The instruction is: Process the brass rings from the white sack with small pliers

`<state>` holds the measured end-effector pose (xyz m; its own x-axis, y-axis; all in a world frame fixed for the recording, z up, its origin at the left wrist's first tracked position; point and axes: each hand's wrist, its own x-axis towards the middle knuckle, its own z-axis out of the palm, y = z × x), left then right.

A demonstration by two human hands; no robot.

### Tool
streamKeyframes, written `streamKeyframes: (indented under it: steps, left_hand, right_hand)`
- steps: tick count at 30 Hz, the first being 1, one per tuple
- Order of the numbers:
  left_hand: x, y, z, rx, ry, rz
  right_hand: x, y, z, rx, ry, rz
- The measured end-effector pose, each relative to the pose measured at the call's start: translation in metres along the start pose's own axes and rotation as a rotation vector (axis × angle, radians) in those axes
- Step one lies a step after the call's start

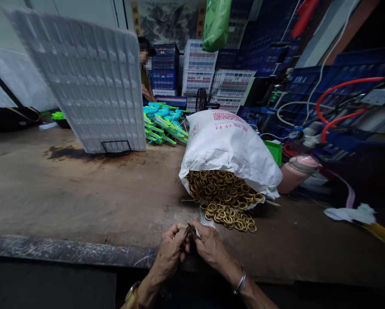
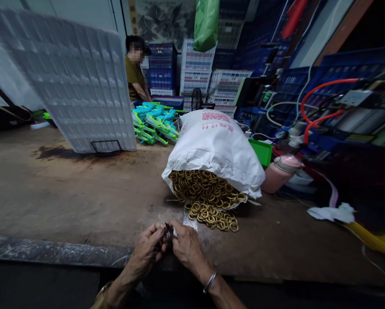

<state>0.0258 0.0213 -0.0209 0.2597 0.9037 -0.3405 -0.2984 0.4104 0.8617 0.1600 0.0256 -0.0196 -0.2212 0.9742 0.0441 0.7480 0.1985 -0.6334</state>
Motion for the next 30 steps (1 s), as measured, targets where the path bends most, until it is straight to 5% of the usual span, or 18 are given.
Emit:
streamKeyframes:
  steps: [11, 17, 23, 30]
  left_hand:
    - [0.000, 0.000, 0.000, 0.171, -0.016, 0.100]
    - [-0.010, 0.001, -0.004, 0.064, -0.118, -0.030]
    - [-0.008, 0.008, -0.002, -0.083, -0.108, -0.113]
    - [-0.004, 0.007, -0.004, -0.204, -0.099, -0.132]
  right_hand:
    - [0.001, 0.000, 0.000, -0.155, -0.132, -0.006]
    - [0.003, 0.017, 0.003, -0.366, -0.010, 0.129]
    - [0.013, 0.025, -0.022, -0.427, 0.219, 0.267]
    - [0.026, 0.034, -0.037, -0.549, 0.189, 0.351]
